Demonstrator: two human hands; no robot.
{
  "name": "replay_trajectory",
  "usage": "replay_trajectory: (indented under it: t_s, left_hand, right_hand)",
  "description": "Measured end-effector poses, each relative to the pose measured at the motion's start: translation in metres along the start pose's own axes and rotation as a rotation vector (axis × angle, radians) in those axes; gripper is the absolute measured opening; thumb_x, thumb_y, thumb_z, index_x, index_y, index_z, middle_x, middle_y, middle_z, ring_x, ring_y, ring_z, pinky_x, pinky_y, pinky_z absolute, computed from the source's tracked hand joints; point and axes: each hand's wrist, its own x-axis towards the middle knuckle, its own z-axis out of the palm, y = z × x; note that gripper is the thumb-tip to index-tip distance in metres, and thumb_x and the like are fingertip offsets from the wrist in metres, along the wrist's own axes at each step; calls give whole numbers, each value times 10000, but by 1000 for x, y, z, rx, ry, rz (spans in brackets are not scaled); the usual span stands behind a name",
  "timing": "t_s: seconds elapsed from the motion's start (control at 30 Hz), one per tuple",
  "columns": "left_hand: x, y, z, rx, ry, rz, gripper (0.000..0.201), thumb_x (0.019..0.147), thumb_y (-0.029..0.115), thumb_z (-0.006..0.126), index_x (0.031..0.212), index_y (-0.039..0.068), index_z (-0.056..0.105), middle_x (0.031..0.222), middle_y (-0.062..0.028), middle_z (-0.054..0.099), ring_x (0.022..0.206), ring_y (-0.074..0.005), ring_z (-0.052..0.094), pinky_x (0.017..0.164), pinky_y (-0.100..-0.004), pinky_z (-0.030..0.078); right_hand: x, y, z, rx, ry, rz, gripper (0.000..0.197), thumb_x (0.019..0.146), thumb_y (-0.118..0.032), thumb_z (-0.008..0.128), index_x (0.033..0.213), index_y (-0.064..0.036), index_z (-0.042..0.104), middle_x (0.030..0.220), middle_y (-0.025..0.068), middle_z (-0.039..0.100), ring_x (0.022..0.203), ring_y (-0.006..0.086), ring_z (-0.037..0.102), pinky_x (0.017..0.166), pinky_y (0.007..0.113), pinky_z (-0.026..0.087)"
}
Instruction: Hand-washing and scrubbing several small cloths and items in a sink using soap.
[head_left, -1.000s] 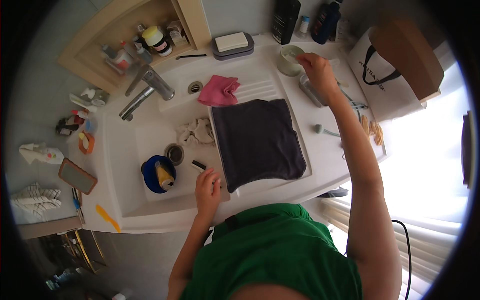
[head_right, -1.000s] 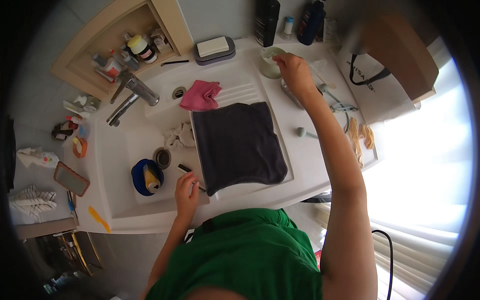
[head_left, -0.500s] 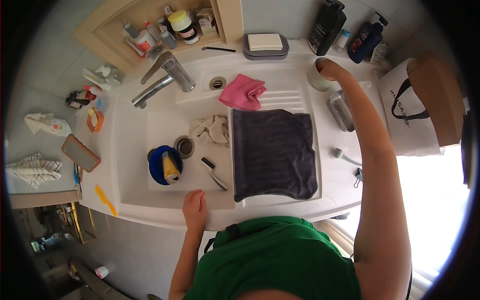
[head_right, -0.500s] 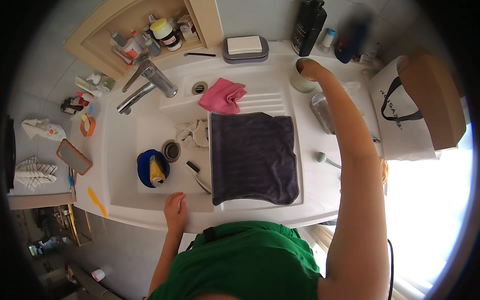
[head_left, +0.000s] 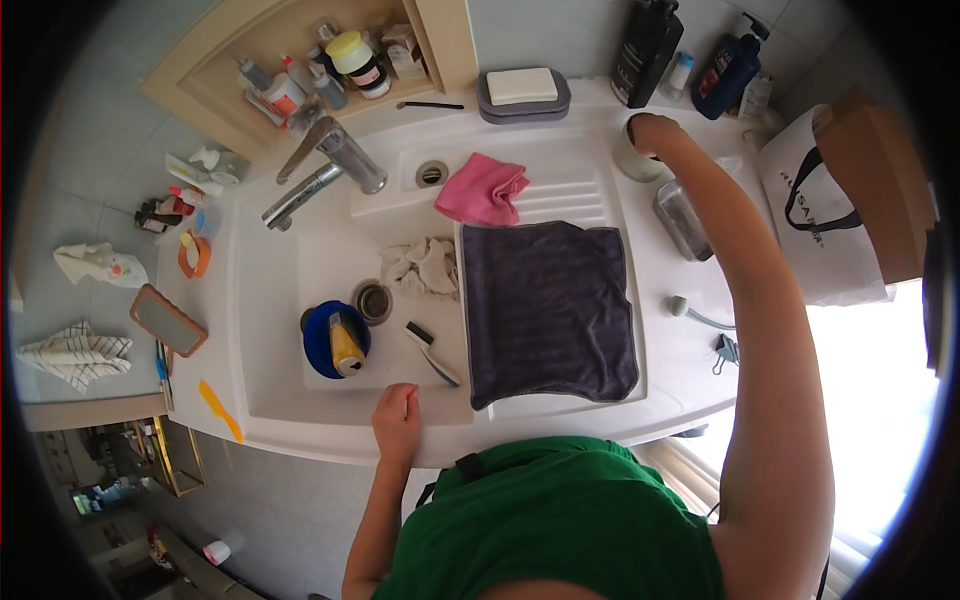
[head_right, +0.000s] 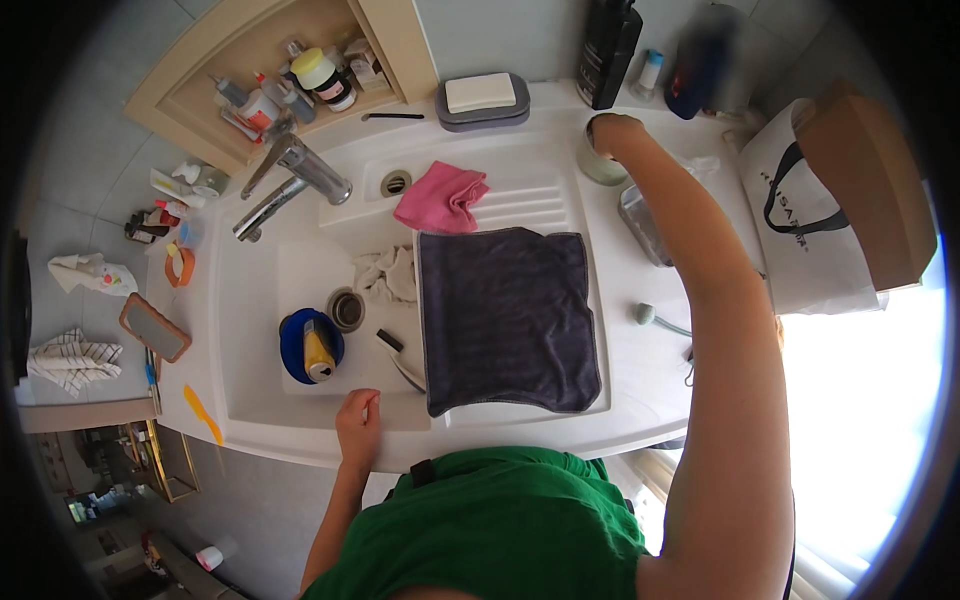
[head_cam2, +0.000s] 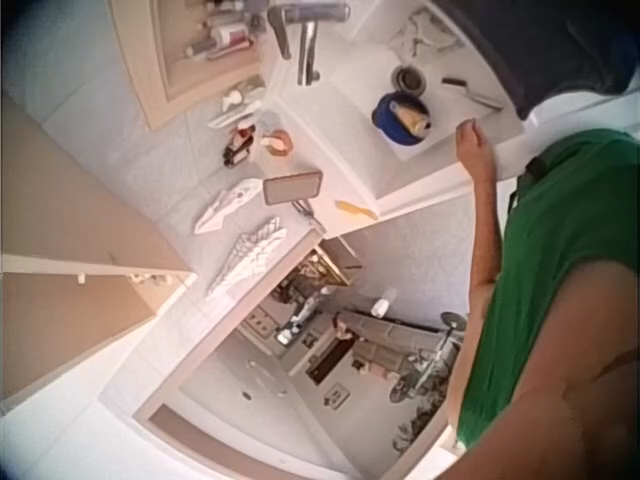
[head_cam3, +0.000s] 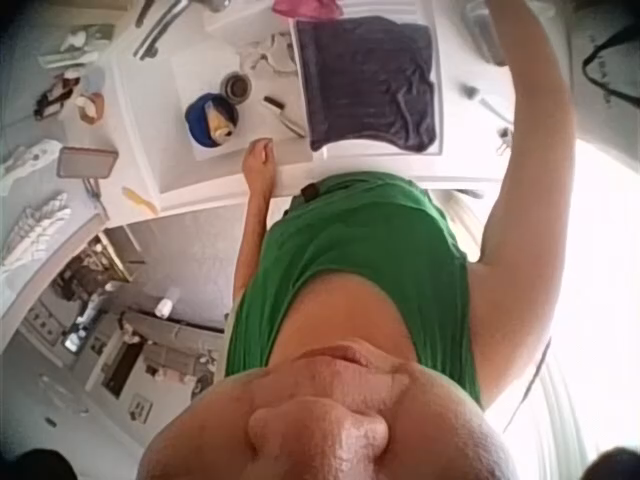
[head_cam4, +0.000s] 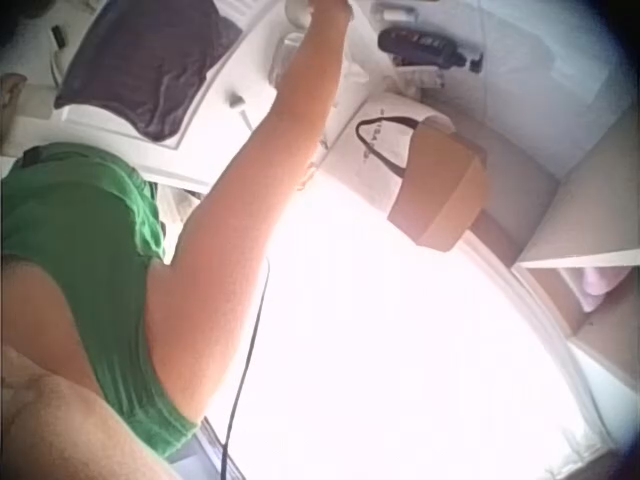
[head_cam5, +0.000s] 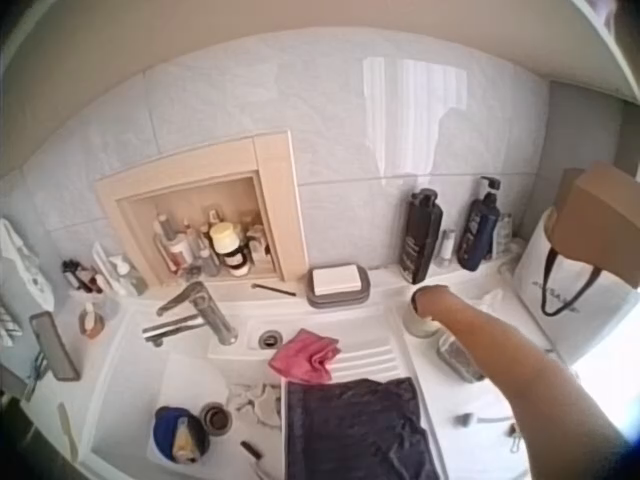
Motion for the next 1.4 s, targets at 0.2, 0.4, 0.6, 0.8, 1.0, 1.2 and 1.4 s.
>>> replay_trajectory:
  t_s: [0.2,0.4,0.6,0.8,1.0,1.2,1.4]
  left_hand:
    - [3,4,2,28,-23,-27,63,872,46,593,911,14,631,866,-131,644,777,-286,634,712,-328,492]
    - [2,0,3,24,-17,-79,53,867,58,598,906,41,629,873,-129,644,783,-320,630,697,-361,501]
    - [5,4,2,5,-5,-70,61,871,64,595,911,41,635,868,-132,645,765,-315,630,682,-352,500]
    - [2,3,-1,7,-3,-97,71,877,73,592,919,40,638,869,-133,648,756,-316,629,677,-349,498]
    - [3,4,1,-10,-5,-112,82,882,96,594,923,47,645,875,-128,654,753,-305,633,671,-348,498]
    - [3,3,0,-1,-24,-128,90,884,111,597,922,47,647,875,-126,658,741,-293,636,668,-348,498]
    - [2,1,1,-16,-25,-154,93,881,114,601,923,45,647,872,-122,658,728,-288,632,665,-346,497]
  right_hand:
    - [11,12,1,-129,-149,-12,277,729,-30,613,990,-14,702,1082,181,672,985,337,657,766,419,525]
    - [22,15,9,-255,-216,-158,323,707,-32,642,1024,26,665,1044,212,670,987,355,648,772,405,517]
    - [40,55,46,-33,-28,-261,310,732,-94,651,1026,3,675,1100,221,650,1007,362,637,793,400,511]
    - [28,35,35,-24,-14,-212,278,727,-16,627,999,-2,682,1062,236,653,1002,395,628,806,427,520]
    - [12,44,19,-190,238,-158,242,734,-182,628,743,57,667,880,276,659,835,415,657,728,463,536]
    - [-35,31,-30,494,88,-149,132,675,-92,695,742,21,693,764,140,676,667,217,662,619,317,545]
    - [-126,-50,18,932,-85,-174,107,734,-41,700,829,7,710,738,100,684,594,139,651,599,246,547]
